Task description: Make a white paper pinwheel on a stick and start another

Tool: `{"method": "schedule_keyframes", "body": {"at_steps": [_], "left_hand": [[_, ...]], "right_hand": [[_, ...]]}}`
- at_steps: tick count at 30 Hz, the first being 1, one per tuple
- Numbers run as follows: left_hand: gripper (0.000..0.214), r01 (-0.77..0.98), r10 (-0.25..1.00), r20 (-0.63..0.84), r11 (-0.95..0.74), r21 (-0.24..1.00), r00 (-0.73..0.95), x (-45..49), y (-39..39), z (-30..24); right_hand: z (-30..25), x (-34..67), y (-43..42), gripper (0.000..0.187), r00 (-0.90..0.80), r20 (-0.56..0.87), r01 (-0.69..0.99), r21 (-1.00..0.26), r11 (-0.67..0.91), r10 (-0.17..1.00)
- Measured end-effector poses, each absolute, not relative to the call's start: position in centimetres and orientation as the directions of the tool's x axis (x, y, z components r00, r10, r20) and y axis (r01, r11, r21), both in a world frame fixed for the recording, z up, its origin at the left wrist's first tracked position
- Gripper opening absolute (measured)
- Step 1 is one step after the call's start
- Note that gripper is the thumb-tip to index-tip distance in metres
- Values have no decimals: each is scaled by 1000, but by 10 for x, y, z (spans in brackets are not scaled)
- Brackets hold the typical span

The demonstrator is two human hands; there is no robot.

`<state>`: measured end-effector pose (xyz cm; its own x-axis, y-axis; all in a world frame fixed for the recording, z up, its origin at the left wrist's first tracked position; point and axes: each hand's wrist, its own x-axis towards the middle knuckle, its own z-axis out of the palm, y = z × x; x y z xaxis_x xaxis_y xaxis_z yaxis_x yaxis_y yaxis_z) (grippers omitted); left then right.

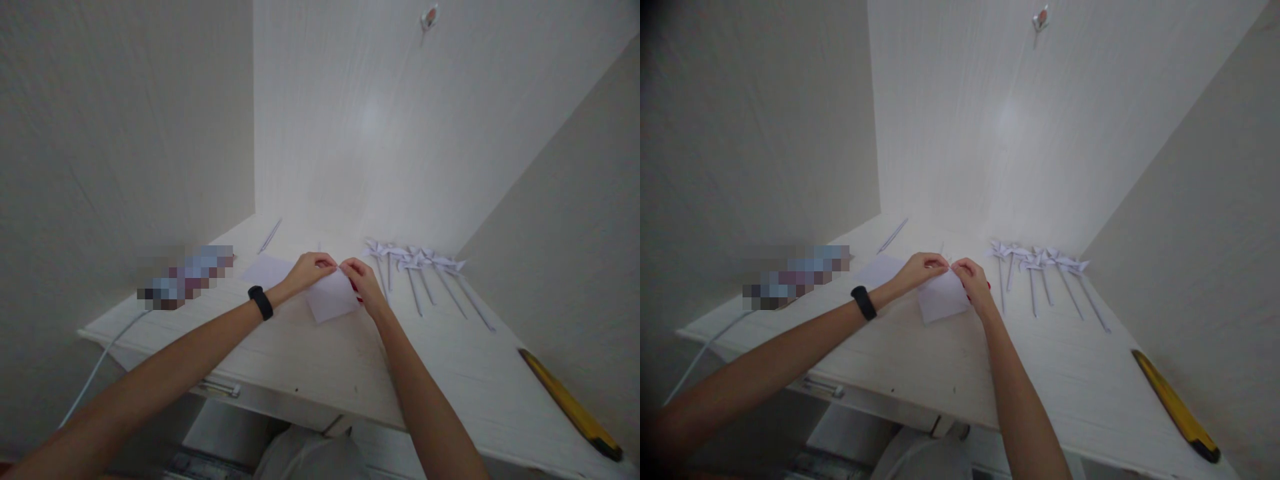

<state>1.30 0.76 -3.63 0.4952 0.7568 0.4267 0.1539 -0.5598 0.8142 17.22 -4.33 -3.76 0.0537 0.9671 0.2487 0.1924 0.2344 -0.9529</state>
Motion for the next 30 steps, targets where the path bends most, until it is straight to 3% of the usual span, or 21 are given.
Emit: {"method": "schedule_keyframes", "body": {"at_steps": [8, 22, 30], "left_hand": [[16, 177, 750, 461, -595, 784, 475, 13, -1, -29], [18, 195, 755, 443, -586, 786, 484, 12, 0, -31], [21, 132, 768, 396, -522, 843, 503, 14, 4, -35]], "right_hand": [[-37, 173, -46, 22, 33, 194, 119, -975, 189, 980], [-38, 175, -43, 23, 6, 189, 190, -964, 185, 982], [-40, 179, -41, 23, 23, 258, 283, -928, 241, 966]]}}
